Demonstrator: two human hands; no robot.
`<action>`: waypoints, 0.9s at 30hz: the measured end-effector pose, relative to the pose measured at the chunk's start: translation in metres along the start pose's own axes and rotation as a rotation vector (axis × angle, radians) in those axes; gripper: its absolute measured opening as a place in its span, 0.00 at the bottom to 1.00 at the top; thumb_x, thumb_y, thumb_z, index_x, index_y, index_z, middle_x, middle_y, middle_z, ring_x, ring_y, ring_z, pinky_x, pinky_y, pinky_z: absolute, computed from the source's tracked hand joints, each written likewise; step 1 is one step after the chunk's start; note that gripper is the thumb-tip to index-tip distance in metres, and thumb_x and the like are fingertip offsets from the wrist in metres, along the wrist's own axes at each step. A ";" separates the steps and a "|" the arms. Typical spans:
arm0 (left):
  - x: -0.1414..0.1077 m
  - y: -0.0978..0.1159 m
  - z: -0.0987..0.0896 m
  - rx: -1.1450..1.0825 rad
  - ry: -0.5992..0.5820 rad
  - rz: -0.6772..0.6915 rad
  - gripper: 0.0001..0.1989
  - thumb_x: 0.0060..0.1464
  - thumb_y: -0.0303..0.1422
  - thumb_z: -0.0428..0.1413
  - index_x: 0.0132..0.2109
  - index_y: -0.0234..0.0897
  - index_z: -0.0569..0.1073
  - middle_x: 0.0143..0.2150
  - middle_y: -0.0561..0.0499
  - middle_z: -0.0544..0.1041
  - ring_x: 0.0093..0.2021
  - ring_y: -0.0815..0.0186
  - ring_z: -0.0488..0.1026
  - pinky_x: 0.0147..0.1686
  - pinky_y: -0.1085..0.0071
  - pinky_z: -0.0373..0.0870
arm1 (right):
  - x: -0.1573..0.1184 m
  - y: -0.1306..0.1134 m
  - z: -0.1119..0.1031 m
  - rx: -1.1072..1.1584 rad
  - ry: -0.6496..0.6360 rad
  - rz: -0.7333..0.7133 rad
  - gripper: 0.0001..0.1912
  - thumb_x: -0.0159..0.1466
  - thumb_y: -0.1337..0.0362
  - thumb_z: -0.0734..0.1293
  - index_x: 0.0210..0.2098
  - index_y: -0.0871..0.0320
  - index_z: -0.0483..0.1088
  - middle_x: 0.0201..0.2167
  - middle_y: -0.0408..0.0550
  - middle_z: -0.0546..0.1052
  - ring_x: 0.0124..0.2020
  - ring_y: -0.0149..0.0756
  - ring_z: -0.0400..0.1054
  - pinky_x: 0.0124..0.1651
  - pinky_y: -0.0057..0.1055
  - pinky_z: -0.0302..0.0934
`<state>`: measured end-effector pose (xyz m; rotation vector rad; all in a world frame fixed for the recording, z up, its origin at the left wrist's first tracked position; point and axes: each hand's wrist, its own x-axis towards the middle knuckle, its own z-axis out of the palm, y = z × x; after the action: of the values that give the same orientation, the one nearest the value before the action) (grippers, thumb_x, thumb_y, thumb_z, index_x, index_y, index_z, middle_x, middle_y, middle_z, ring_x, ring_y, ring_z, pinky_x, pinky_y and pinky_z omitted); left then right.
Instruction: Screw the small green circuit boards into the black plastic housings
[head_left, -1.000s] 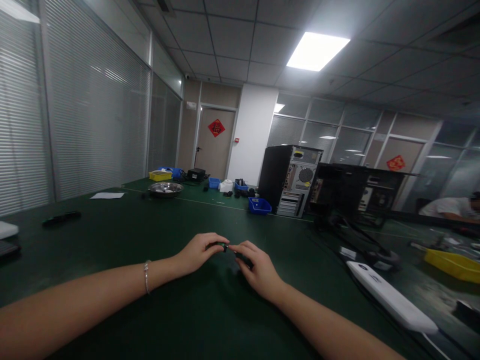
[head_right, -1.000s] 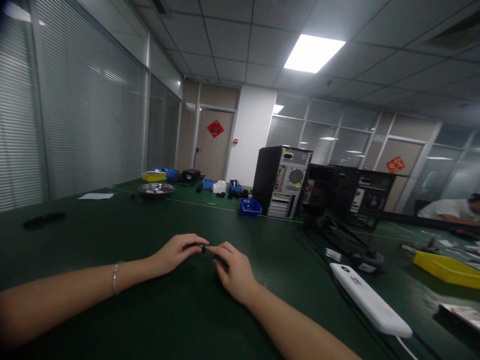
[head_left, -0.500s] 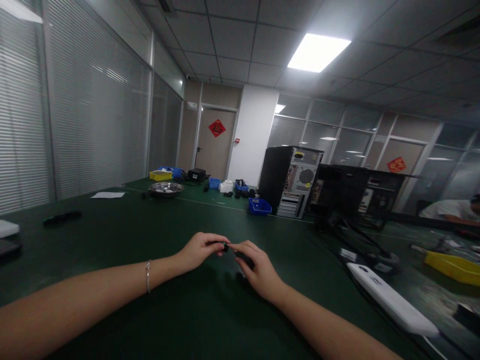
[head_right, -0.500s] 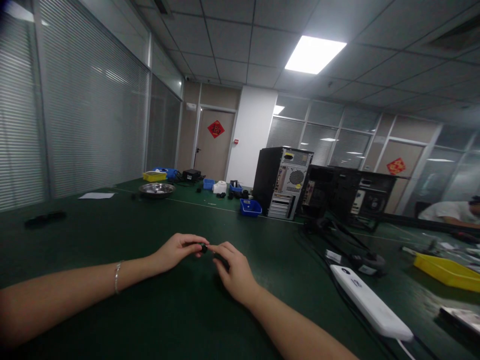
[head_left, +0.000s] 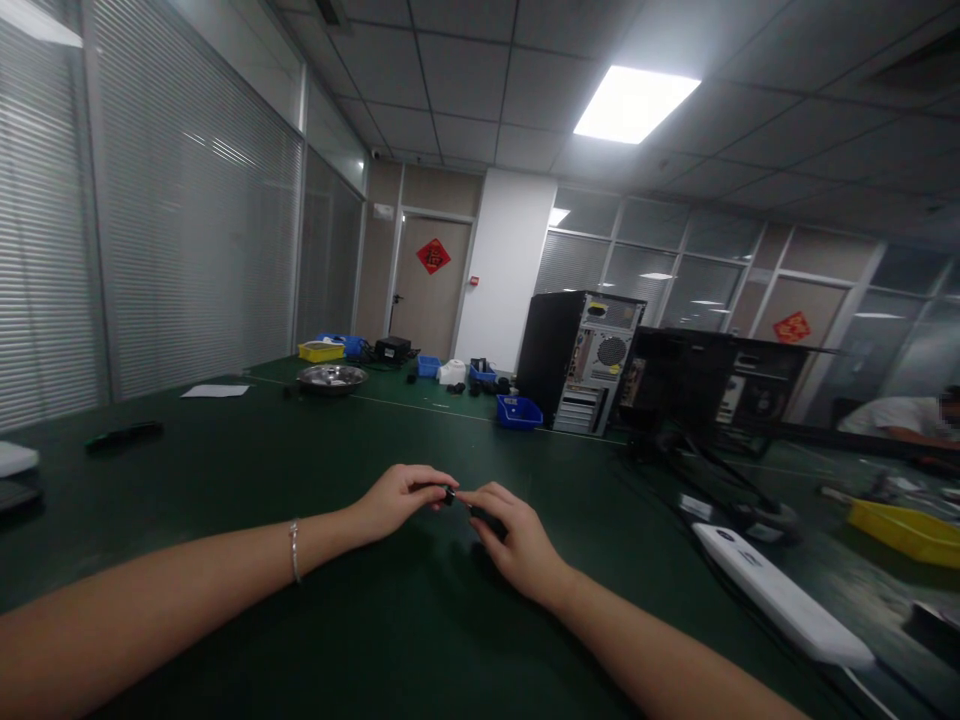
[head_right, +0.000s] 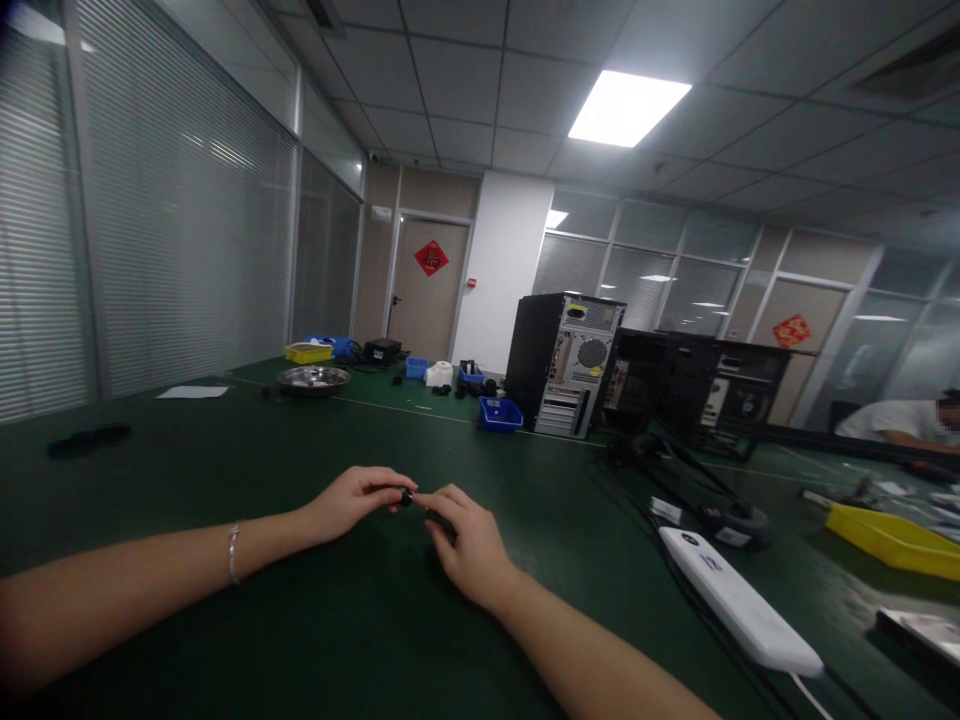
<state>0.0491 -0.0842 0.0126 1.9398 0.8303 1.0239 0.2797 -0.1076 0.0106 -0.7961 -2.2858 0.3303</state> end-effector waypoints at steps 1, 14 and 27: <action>0.000 0.001 0.000 0.009 0.002 0.006 0.13 0.56 0.33 0.58 0.46 0.34 0.79 0.41 0.45 0.79 0.37 0.61 0.75 0.42 0.65 0.71 | 0.000 0.000 0.000 0.001 0.000 0.001 0.22 0.65 0.73 0.63 0.57 0.49 0.69 0.45 0.50 0.75 0.43 0.40 0.71 0.47 0.36 0.67; 0.007 -0.012 -0.001 -0.005 -0.035 0.001 0.16 0.59 0.37 0.54 0.50 0.33 0.76 0.45 0.45 0.76 0.37 0.64 0.73 0.43 0.65 0.71 | 0.001 -0.004 -0.004 0.056 0.022 -0.005 0.19 0.67 0.71 0.64 0.56 0.50 0.70 0.43 0.50 0.76 0.44 0.41 0.71 0.47 0.37 0.66; -0.004 0.007 -0.005 0.233 -0.404 0.070 0.10 0.59 0.39 0.57 0.45 0.45 0.79 0.41 0.51 0.77 0.45 0.60 0.71 0.47 0.67 0.65 | 0.001 0.004 -0.002 0.079 0.113 0.019 0.17 0.66 0.69 0.64 0.53 0.52 0.71 0.41 0.49 0.76 0.43 0.40 0.71 0.48 0.37 0.66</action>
<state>0.0444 -0.0895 0.0193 2.2847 0.6760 0.5582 0.2821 -0.1036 0.0110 -0.7775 -2.1475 0.3729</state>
